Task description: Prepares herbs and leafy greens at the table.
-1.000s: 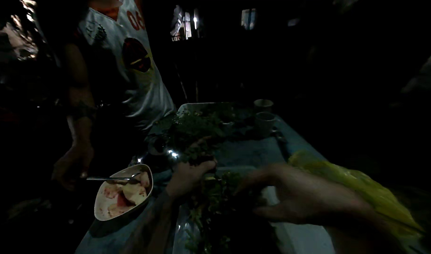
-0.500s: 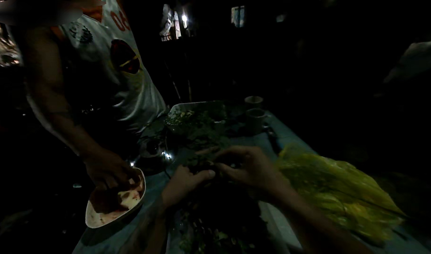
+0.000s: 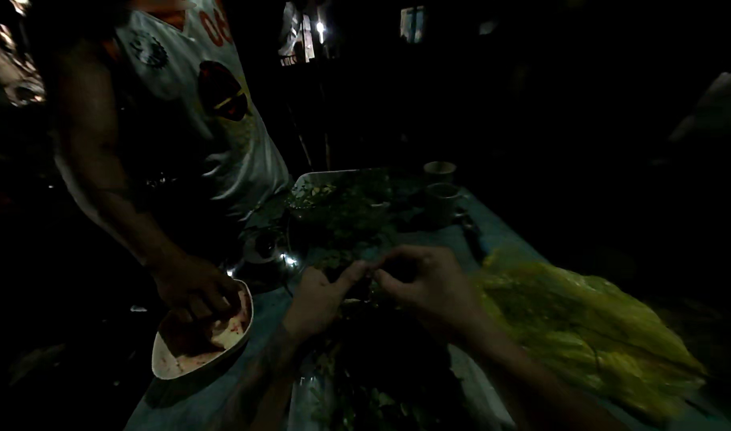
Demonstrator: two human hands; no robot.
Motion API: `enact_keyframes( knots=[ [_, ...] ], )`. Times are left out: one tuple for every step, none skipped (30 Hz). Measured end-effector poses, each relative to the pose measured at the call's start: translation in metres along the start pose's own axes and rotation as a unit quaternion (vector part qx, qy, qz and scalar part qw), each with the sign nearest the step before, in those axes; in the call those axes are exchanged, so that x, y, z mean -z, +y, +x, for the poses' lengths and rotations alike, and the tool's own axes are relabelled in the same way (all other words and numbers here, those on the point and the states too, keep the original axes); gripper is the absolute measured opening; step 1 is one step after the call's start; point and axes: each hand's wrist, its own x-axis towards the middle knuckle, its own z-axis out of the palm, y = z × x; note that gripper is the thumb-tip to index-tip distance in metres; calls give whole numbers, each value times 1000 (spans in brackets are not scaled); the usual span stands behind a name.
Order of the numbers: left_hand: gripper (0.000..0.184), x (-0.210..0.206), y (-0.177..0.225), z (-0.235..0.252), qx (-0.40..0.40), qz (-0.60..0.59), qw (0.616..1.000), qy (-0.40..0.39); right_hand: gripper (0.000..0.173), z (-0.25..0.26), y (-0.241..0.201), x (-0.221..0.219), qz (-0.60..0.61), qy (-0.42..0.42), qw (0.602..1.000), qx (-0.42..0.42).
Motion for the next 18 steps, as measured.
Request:
enact_keyframes(
  knots=[
    [24,0,-2,1,-18,-10,1000,5,2,0,1,1,14,-3,1000,-6],
    [23,0,-2,0,-30,-13,999,9,2,0,1,1,26,-6,1000,-15],
    [22,0,-2,0,-41,-14,999,12,1,0,1,1,35,-7,999,-18],
    [21,0,-2,-1,-51,-17,998,16,1,0,1,2,37,-5,999,-18],
    [20,0,-2,-1,-60,-20,998,22,1,1,0,3,32,2,999,-17],
    [20,1,-2,-1,-63,-18,997,30,2,1,0,4,25,9,999,-18],
    [20,3,-2,-1,-66,-12,997,38,3,1,0,6,20,14,999,-22],
    [20,4,-1,-1,-63,-3,997,48,3,1,-1,8,20,17,999,-27],
    [20,6,1,-1,-56,6,997,59,2,2,-1,10,25,16,999,-30],
    [19,6,2,-1,-58,9,996,67,3,2,0,11,29,16,999,-29],
    [19,7,0,1,-65,8,995,69,3,3,1,11,33,17,999,-25],
    [19,8,-3,2,-73,3,995,69,3,3,3,12,36,17,999,-21],
    [19,8,-4,3,-78,-1,995,69,3,4,4,14,38,16,999,-19],
    [20,9,-4,4,-74,2,995,72,4,4,4,16,40,20,999,-21],
    [22,11,-4,5,-63,13,995,78,5,4,3,20,42,29,999,-18],
    [25,13,-3,6,-48,21,995,84,5,3,2,23,39,40,998,-7],
    [26,15,-5,8,-43,23,995,85,5,1,0,28,41,41,998,9],
    [25,16,-8,10,-44,21,995,87,5,0,-1,32,46,25,998,34]
  ],
)
